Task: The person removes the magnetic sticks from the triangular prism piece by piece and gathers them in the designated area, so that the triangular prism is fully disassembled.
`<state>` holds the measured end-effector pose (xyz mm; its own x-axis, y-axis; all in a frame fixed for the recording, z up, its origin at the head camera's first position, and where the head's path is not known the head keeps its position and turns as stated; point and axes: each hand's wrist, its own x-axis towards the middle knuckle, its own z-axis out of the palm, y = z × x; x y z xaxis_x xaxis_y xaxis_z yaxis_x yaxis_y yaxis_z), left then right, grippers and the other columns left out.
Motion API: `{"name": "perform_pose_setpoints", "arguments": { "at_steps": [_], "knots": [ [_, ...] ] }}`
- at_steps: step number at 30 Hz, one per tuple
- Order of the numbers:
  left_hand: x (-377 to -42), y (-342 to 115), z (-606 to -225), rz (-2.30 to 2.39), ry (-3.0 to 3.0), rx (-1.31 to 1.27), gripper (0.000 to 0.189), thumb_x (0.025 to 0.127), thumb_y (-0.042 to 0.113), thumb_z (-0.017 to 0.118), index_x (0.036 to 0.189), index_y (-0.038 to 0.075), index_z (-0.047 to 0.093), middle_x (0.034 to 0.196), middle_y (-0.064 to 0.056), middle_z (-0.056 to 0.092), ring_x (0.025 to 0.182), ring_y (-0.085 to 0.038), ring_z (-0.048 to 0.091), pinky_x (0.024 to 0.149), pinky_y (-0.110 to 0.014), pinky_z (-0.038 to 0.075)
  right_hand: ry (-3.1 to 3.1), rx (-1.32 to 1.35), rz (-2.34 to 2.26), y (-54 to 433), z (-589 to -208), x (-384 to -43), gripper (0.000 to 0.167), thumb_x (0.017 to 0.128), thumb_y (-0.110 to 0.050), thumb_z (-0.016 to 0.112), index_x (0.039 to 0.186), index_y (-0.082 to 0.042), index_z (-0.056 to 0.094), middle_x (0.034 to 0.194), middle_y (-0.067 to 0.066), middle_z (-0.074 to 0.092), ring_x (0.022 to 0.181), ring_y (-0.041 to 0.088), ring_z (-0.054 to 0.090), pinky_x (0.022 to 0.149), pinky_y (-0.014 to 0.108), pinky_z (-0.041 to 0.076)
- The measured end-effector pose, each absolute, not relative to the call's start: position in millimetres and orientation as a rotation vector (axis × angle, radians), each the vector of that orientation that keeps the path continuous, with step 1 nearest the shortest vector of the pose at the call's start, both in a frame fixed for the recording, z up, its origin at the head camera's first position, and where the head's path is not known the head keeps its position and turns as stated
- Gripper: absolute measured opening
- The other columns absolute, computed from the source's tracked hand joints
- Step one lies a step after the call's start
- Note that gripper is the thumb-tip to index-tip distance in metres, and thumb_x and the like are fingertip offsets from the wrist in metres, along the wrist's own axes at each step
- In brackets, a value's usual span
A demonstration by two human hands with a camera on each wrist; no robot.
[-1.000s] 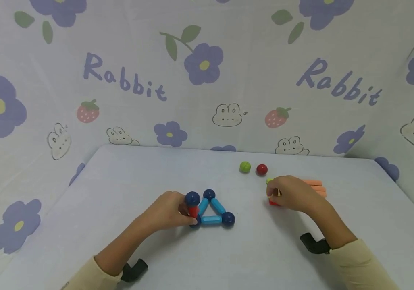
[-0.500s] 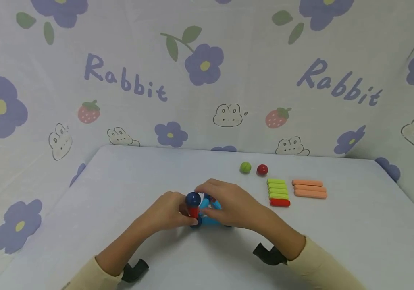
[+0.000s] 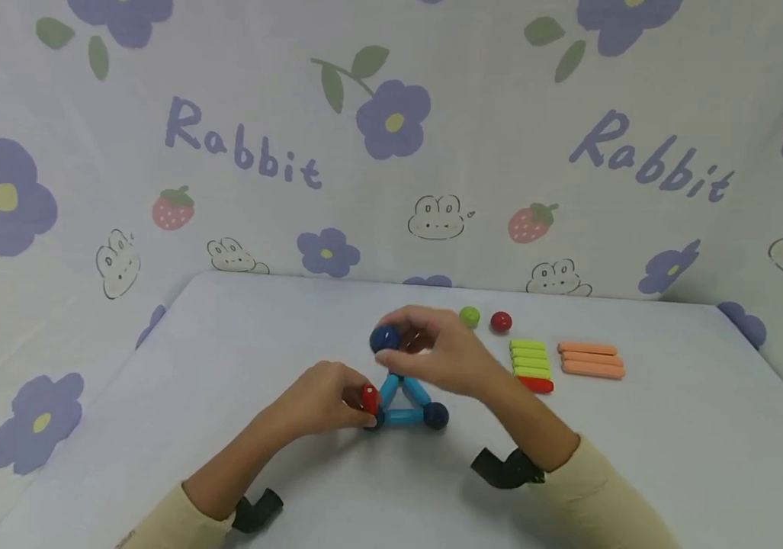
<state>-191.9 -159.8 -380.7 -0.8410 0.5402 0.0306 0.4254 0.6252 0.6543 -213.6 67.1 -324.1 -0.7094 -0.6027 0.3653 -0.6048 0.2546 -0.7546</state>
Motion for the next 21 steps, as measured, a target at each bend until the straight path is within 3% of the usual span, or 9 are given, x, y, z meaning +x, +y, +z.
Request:
{"name": "perform_pose_setpoints", "arguments": {
  "at_steps": [5, 11, 21],
  "knots": [
    [-190.0, -156.6, -380.4, 0.963, 2.705, 0.730, 0.024, 0.080, 0.013, 0.085, 0.103, 0.008, 0.077, 0.080, 0.010, 0.071, 0.078, -0.006, 0.066, 0.072, -0.027, 0.054, -2.610, 0.813, 1.181, 124.7, -307.5, -243.0, 0.046, 0.087, -0.011, 0.079, 0.126, -0.003, 0.056, 0.105, 0.010, 0.067, 0.091, 0.024, 0.065, 0.080, 0.038, 0.057],
    [-188.9, -155.2, -381.4, 0.964, 2.700, 0.694, 0.024, 0.080, 0.012, 0.085, 0.102, 0.008, 0.076, 0.081, 0.009, 0.071, 0.079, -0.008, 0.066, 0.072, -0.028, 0.054, -2.858, 0.407, 0.947, 196.1, -330.7, -288.2, 0.042, 0.092, -0.014, 0.073, 0.128, 0.001, 0.058, 0.112, 0.021, 0.066, 0.105, 0.037, 0.061, 0.089, 0.053, 0.052],
    [-188.9, -155.2, -380.0, 0.956, 2.714, 0.686, 0.023, 0.080, 0.012, 0.085, 0.101, 0.009, 0.076, 0.080, 0.009, 0.070, 0.079, -0.009, 0.066, 0.071, -0.027, 0.054, -3.062, 0.312, 0.825, 221.3, -377.9, -320.0, 0.043, 0.088, -0.006, 0.073, 0.127, 0.007, 0.060, 0.119, 0.029, 0.062, 0.108, 0.043, 0.059, 0.094, 0.058, 0.048]
  ]
}}
